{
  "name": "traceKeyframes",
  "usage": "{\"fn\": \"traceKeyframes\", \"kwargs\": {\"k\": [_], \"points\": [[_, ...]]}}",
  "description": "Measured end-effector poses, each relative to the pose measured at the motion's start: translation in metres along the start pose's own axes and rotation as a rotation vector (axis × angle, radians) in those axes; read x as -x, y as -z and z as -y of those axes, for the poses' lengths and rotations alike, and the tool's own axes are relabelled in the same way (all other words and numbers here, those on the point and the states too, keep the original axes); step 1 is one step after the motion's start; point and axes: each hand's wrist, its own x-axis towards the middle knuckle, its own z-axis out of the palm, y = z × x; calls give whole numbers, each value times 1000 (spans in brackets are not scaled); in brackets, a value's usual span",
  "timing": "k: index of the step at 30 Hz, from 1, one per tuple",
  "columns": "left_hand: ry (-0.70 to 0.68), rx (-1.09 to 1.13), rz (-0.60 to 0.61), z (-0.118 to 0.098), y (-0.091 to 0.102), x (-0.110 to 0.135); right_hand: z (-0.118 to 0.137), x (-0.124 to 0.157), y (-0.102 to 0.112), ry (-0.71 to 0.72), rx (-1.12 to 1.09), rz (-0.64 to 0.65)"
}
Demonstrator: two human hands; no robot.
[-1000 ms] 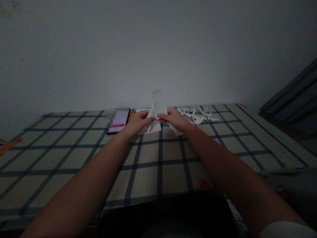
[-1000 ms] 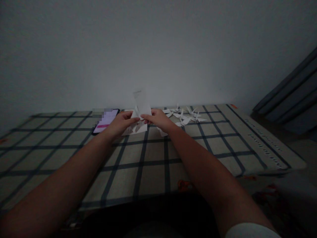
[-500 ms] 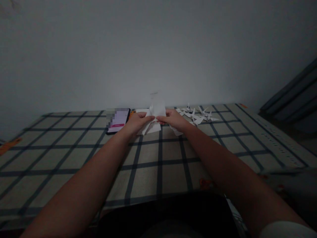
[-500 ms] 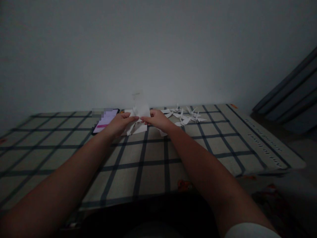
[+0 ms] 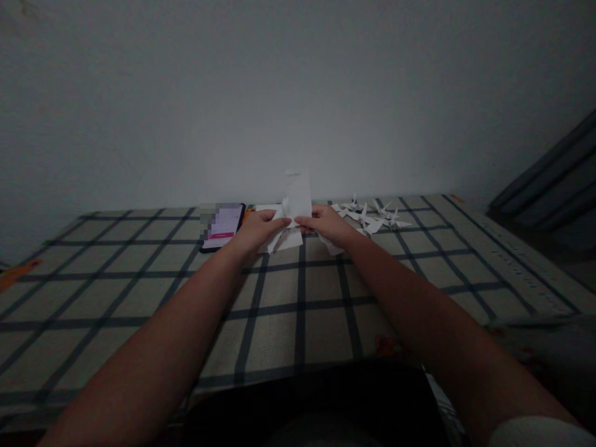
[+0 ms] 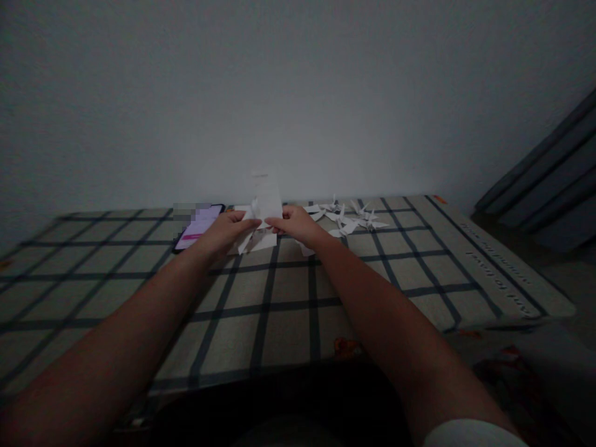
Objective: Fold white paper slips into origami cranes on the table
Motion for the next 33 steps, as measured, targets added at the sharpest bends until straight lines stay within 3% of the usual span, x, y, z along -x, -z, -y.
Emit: {"fn": "traceKeyframes", "kwargs": {"k": [15,21,28,33], "points": [[49,69,4,0,-1,0,-5,-3,-1,96,-54,28],[37,98,13,2,-1,-1,-4,-3,0,-3,31,-7],[80,18,23,3,-1,-3,-10,-6,1,72,48,12],[73,106,5,6,0,-4,-8,-5,1,97,7,19]]}}
